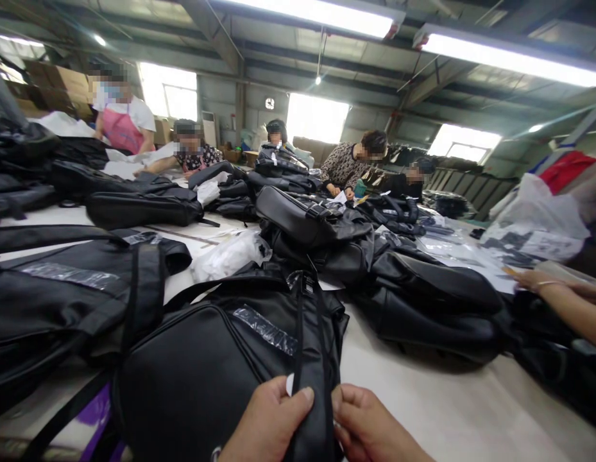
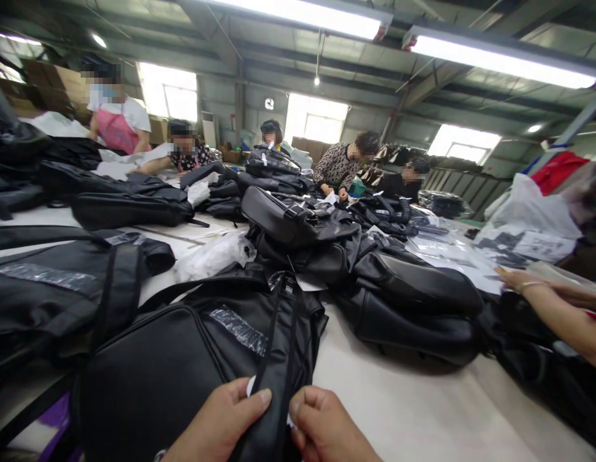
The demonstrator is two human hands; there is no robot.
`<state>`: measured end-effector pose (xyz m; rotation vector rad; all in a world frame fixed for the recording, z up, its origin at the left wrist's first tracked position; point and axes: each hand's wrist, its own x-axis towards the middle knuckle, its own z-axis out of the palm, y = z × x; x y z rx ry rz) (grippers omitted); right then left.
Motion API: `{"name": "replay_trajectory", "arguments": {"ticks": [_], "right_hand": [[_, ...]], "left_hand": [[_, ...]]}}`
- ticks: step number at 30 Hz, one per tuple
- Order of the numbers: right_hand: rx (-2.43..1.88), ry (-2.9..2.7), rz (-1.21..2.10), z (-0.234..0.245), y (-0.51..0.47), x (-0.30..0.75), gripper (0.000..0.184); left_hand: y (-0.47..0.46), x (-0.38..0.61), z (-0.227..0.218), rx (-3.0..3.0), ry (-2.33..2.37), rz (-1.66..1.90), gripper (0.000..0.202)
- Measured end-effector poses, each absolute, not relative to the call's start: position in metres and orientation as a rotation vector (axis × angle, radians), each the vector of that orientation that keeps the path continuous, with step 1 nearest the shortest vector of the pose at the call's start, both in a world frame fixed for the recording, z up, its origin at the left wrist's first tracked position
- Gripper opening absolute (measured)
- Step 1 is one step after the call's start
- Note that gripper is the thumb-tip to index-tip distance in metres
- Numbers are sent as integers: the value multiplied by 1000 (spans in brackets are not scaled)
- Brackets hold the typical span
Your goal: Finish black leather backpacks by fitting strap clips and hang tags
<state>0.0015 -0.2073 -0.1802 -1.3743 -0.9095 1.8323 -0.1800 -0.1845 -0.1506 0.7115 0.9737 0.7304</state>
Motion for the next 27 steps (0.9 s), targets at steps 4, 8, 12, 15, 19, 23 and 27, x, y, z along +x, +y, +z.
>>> {"name": "replay_trajectory", "arguments": {"ticks": [4,8,12,15,19,23,27], "right_hand": [[-1333,-916,1767,-182,-196,-13,43],[-1324,-979,1814,-179,-193,-14,43],[-1358,-960,1811,-180,-196,-12,46],[-1346,-951,1760,-181,-196,-16,44],[-1322,-946,1745,-176,-191,-19,40],[-1344,-953,1763,-161,-188,-3,35],[-1246,-844,1821,-145,-189,17,32]], "left_hand": [[-183,-183,-157,678,851,761,45],[-185,-186,-161,639,863,787,45],[-188,-183,-157,660,950,803,39],[-188,-181,-150,701,980,764,39],[-186,-183,-145,754,993,727,40],[-187,-184,-146,744,981,761,40],[-187,-182,-149,700,996,769,37]]}}
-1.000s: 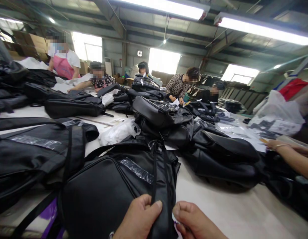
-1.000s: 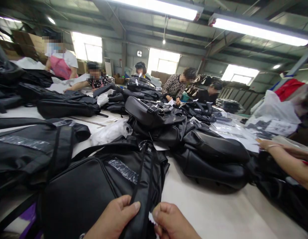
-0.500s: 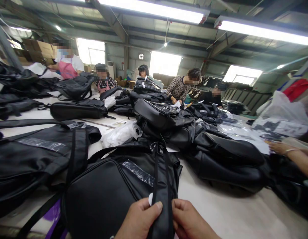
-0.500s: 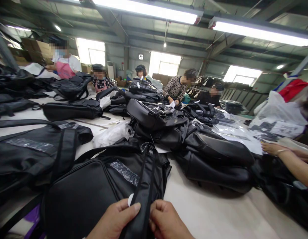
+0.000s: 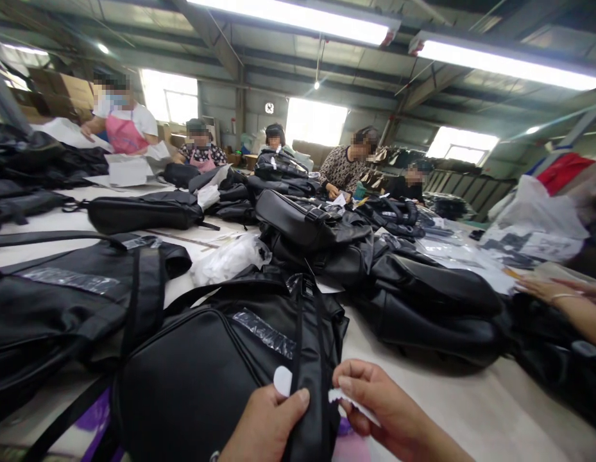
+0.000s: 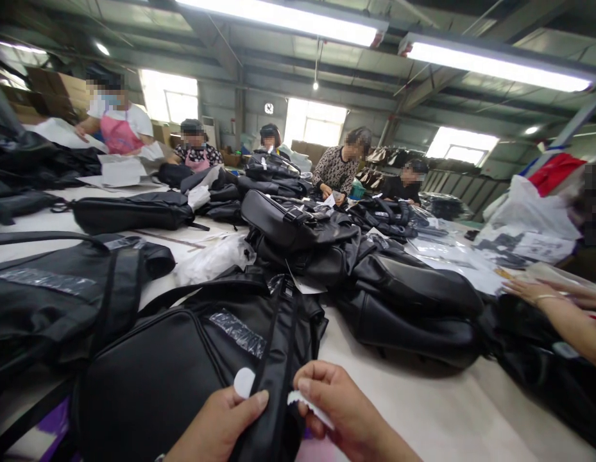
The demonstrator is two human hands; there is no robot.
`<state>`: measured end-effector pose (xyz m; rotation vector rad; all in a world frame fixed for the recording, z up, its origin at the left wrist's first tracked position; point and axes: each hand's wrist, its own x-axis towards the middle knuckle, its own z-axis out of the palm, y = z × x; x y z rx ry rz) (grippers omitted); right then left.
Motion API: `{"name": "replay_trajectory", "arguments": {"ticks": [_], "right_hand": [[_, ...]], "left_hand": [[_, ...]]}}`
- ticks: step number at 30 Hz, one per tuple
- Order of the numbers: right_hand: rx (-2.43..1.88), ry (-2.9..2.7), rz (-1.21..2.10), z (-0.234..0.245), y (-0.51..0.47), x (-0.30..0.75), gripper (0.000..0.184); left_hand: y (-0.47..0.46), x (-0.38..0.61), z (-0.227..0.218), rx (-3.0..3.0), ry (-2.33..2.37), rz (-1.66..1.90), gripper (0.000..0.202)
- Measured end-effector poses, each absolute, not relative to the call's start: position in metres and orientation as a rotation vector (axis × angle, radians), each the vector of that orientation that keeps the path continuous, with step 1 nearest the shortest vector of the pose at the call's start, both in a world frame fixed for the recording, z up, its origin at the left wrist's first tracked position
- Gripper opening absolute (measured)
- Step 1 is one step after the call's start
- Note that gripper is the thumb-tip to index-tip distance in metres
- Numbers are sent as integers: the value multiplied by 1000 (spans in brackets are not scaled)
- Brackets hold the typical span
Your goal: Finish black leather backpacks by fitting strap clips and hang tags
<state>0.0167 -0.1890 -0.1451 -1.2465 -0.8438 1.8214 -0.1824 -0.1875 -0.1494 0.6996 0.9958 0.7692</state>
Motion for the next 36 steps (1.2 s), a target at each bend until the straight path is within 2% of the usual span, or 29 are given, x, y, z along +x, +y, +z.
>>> {"name": "replay_trajectory", "arguments": {"ticks": [4,8,12,16,21,24,27,30,34,36], "right_hand": [[-1078,-876,1912,-132,-184,26,34],[-1057,-1211,1954,-121,-173,24,42],[-1261,-1463,1832,-118,-168,11,26],[-1527,-1673,1513,-118,-168,-6,13],[-1458,-2045,1140,-103,-167,-15,5],[-1447,-2095,1125,-102,-164,-15,5],[-1566,-1980,1272,-108,-157,-15,2],[-1628,-1841,1492,-111,-149,-17,9],[-1631,-1791,1622,-108,-141,-19,37],[-1611,-1788,1660,-107,-139,-21,44]], "left_hand": [[-184,-183,-154,747,1014,742,37],[-183,-183,-152,874,1123,689,35],[-186,-181,-142,1002,1182,676,32],[-184,-181,-141,1144,1167,650,31],[-181,-183,-148,1158,1070,645,33],[-182,-184,-148,1175,1100,642,35],[-183,-182,-147,1158,1102,638,37],[-184,-180,-147,1168,1070,645,36],[-184,-180,-153,1231,1079,652,33],[-185,-179,-155,1250,1084,652,32]]}}
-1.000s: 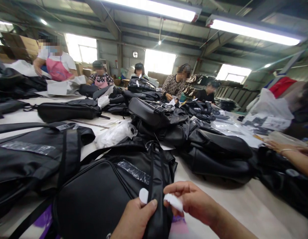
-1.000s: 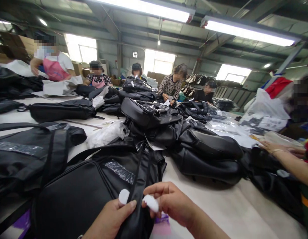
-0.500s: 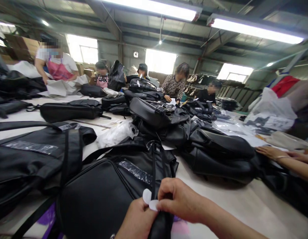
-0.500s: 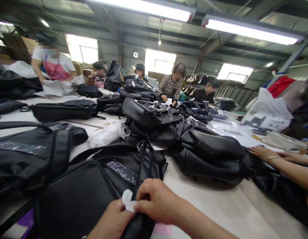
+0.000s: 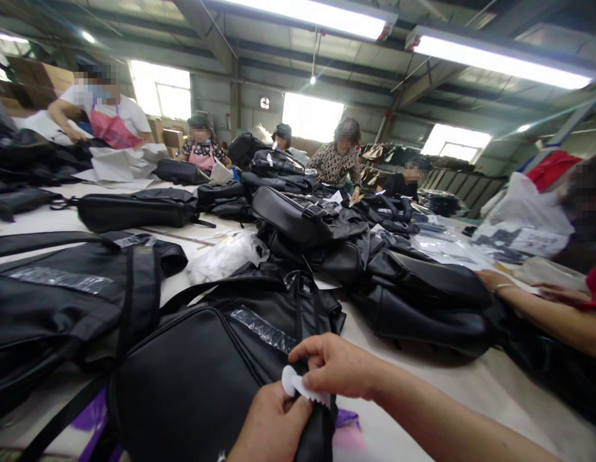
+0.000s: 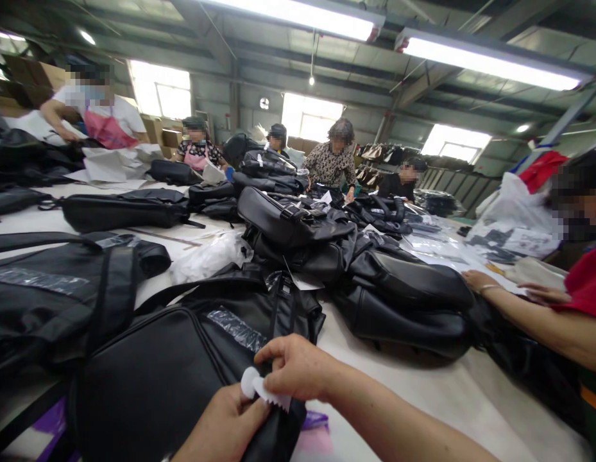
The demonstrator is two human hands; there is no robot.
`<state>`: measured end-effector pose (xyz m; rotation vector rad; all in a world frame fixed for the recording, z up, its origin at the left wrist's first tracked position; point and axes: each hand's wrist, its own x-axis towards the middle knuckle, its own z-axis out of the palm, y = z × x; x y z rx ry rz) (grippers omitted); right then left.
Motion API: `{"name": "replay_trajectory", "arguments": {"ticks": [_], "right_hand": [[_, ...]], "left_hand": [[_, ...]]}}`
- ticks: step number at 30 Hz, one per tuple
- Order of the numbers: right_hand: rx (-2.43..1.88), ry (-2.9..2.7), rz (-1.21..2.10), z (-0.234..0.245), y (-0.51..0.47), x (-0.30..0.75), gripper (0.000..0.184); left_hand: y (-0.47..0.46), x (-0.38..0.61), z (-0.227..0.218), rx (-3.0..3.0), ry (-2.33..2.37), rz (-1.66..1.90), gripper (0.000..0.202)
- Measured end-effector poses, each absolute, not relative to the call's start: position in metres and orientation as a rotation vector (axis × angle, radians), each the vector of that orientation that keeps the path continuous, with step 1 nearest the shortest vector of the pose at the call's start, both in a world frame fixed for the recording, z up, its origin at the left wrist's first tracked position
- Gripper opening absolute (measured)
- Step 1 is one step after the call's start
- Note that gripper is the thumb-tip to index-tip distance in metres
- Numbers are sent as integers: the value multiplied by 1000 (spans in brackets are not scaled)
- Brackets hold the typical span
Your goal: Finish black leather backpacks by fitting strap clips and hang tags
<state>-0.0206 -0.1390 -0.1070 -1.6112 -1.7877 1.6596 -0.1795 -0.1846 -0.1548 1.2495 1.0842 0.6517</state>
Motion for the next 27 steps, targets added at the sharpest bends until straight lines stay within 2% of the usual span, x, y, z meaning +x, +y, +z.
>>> {"name": "replay_trajectory", "arguments": {"ticks": [10,19,23,27], "right_hand": [[-1554,-1689,1591,-111,-147,-26,27],[-1342,-1883,1454,-112,-147,-22,7],[-1381,-1847,1524,-117,-145,-20,12],[-1316,-2079,1159,-112,-147,-23,8]], "left_hand": [[-185,-178,-155,1255,1072,653,31],[-185,-178,-147,1308,1081,678,28],[-186,-179,-145,1344,1095,663,28],[-188,-178,-143,1308,1091,699,31]]}}
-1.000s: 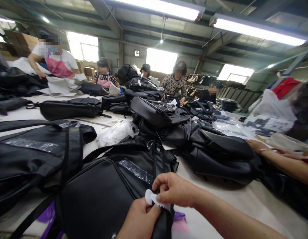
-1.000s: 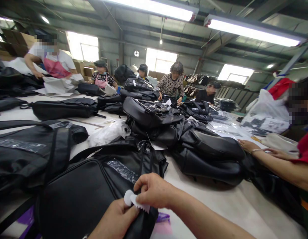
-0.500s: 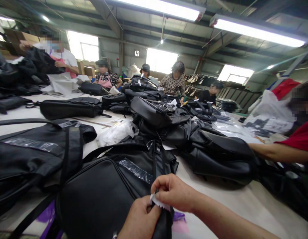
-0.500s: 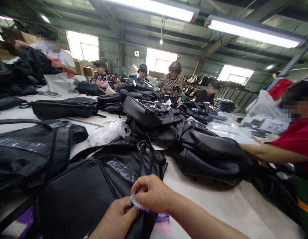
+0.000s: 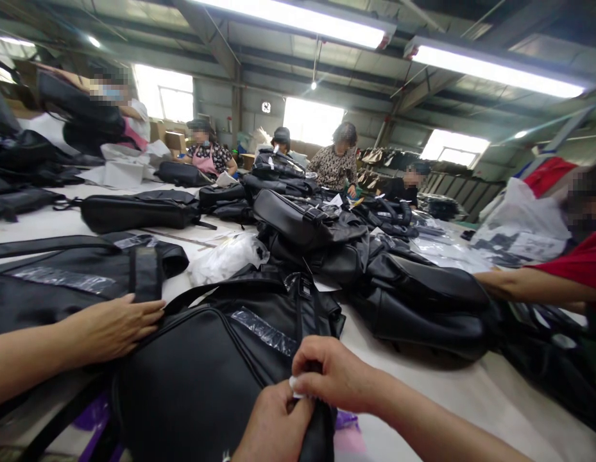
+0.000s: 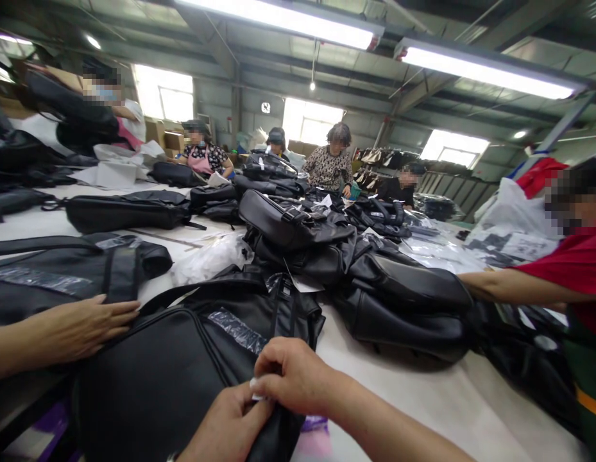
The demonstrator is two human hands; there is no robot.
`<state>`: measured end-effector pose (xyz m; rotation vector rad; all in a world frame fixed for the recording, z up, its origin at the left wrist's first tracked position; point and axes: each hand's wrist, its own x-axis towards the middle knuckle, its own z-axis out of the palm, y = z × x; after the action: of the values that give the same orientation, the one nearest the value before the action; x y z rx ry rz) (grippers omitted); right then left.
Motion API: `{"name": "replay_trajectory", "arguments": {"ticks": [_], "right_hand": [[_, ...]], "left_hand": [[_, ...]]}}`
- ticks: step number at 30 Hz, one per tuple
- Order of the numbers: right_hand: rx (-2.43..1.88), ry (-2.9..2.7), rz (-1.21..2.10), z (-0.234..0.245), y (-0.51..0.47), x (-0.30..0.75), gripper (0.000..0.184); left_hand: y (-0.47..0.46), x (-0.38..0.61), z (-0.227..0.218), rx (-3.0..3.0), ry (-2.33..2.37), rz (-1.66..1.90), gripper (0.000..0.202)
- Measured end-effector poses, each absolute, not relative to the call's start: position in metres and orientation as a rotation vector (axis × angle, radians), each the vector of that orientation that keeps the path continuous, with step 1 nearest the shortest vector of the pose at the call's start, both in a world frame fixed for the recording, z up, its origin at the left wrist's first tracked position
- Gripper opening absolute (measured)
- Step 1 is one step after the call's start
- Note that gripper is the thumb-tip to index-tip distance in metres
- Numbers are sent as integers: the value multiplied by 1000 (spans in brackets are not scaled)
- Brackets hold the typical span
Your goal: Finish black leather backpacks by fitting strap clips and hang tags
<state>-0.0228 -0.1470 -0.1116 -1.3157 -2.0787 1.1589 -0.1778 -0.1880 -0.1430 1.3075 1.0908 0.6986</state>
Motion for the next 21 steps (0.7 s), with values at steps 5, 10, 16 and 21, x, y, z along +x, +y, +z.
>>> {"name": "replay_trajectory", "arguments": {"ticks": [5,10,16,21], "right_hand": [[-1139,-2308,931,-104,-143,-34,11],[-1198,-2178,908,-117,-139,-43,13],[-1407,-1888,975,-124,-151,-46,11],[-1391,-1674,1068,-126,-153,-37,8]], "left_hand": [[-190,-173,-144,1292,1126,725,31],[-190,-173,-145,1354,1217,649,34],[-187,-168,-144,1488,1222,585,32],[-184,-169,-141,1449,1194,528,35]]}}
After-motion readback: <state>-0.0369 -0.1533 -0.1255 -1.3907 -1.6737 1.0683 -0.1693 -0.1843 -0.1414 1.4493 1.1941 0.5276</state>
